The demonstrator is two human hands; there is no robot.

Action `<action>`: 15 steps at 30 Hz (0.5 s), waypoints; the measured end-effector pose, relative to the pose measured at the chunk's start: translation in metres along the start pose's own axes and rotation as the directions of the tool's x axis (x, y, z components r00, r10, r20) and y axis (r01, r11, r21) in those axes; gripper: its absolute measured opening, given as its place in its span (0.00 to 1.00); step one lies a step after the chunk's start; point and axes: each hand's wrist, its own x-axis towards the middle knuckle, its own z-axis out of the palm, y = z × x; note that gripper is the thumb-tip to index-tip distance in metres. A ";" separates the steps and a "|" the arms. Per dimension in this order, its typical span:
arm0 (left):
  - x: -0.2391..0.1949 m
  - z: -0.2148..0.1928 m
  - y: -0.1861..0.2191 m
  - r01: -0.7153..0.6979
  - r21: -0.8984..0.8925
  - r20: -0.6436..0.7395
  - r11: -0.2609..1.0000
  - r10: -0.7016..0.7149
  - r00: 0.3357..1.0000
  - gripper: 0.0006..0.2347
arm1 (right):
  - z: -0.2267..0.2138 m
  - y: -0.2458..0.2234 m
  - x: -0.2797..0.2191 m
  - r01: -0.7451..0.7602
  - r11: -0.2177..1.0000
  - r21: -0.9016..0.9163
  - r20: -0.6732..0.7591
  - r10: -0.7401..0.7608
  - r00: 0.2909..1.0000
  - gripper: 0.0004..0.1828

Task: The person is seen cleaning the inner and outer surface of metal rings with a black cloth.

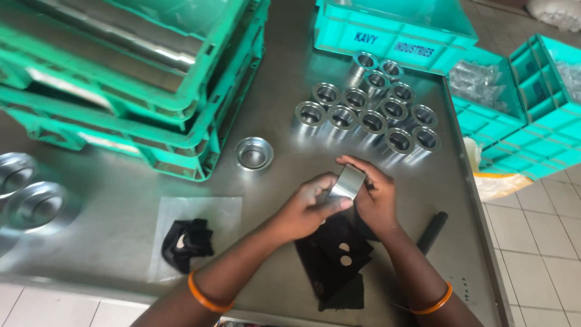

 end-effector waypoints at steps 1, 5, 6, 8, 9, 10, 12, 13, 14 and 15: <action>-0.001 0.001 0.002 0.005 -0.001 0.013 1.000 -0.005 1.000 0.13 | -0.002 -0.001 0.001 -0.008 1.000 -0.006 -0.009 0.008 1.000 0.21; -0.002 0.004 0.004 -0.452 0.126 0.019 0.883 0.454 0.891 0.10 | -0.010 -0.002 -0.002 -0.276 0.957 0.093 0.164 0.259 0.952 0.23; -0.003 0.003 0.004 -0.466 0.137 0.032 0.874 0.467 0.884 0.10 | -0.011 -0.001 -0.004 -0.088 0.996 -0.001 0.173 0.086 0.981 0.24; -0.004 0.004 0.006 -0.479 0.146 0.041 0.865 0.479 0.877 0.11 | -0.009 -0.012 -0.006 -0.012 0.990 -0.143 0.062 0.021 0.998 0.23; -0.004 0.005 0.007 -0.500 0.156 0.044 0.852 0.499 0.865 0.11 | -0.007 -0.018 -0.006 0.056 0.954 -0.293 -0.031 -0.068 0.997 0.23; -0.005 0.005 0.009 -0.493 0.158 0.046 0.856 0.493 0.869 0.11 | -0.006 -0.018 -0.006 0.050 0.956 -0.289 -0.035 -0.062 0.997 0.23; -0.008 0.008 0.014 -0.460 0.193 0.012 0.867 0.467 0.884 0.13 | -0.005 -0.018 -0.005 -0.204 0.979 0.011 0.025 0.204 0.979 0.18; -0.008 0.008 0.014 -0.456 0.194 0.014 0.869 0.462 0.887 0.13 | -0.005 -0.013 -0.005 -0.208 0.978 0.014 0.023 0.208 0.978 0.18; -0.009 0.007 0.015 -0.448 0.215 0.017 0.868 0.455 0.890 0.13 | -0.006 -0.008 -0.005 -0.426 0.861 0.277 0.163 0.395 0.904 0.17; -0.008 0.007 0.016 -0.441 0.234 0.024 0.866 0.448 0.893 0.12 | -0.008 -0.003 -0.006 -0.614 0.629 0.476 0.340 0.512 0.788 0.17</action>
